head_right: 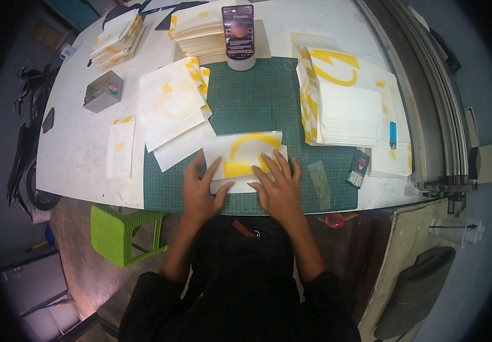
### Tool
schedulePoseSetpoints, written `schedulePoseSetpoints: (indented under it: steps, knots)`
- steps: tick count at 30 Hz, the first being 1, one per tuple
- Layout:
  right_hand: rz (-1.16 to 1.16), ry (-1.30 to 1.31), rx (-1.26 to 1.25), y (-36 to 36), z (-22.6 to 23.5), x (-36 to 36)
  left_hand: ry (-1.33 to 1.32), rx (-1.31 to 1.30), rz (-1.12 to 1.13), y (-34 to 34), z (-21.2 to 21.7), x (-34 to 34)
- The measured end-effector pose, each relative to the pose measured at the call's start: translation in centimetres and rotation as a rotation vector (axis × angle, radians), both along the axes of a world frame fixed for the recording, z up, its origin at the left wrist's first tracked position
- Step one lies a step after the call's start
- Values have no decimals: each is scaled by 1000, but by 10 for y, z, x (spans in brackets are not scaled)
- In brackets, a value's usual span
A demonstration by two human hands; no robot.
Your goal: The person applies yellow stickers to white paper sheets using a clear plastic squeegee. They pick up a sheet, place a sticker on it, and smooth it down with the tool to ensure adhesion. The person repeats this process for multiple sheets, stacking the finished items on the table.
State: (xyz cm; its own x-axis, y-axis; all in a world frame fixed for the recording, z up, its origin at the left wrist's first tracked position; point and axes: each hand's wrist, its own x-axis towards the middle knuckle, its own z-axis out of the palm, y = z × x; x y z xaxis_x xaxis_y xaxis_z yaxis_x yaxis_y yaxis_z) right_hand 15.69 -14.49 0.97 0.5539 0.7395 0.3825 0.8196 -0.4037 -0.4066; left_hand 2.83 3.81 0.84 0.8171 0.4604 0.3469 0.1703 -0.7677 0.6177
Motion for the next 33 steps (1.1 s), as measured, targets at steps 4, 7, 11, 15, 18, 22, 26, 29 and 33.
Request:
schedulePoseSetpoints:
  steps: [4, 7, 11, 15, 18, 22, 26, 29, 33]
  knots:
    - [46, -10, 9, -1, -14, -1, 47, 271, -36, -4, -4, 1]
    - [103, -36, 25, -3, -19, 1, -13, 340, -7, -9, -8, 2]
    - [153, -51, 85, -8, -29, 0, 6, 412, -107, -12, -21, -8]
    - [167, -8, -11, -16, -19, -10, 124, 359, -180, -32, -26, -19]
    - [174, 6, -110, -21, -14, -14, 212, 290, -227, -45, -13, -22]
    - [162, 61, -199, -32, -12, -17, 281, 215, -256, -46, -16, -24]
    - [174, 53, -215, -36, -13, -16, 328, 228, -262, -46, -18, -25]
    - [182, 53, -215, -37, -15, -17, 327, 230, -267, -45, -19, -26]
    - [181, 25, -224, -38, -16, -16, 343, 237, -274, -46, -19, -30]
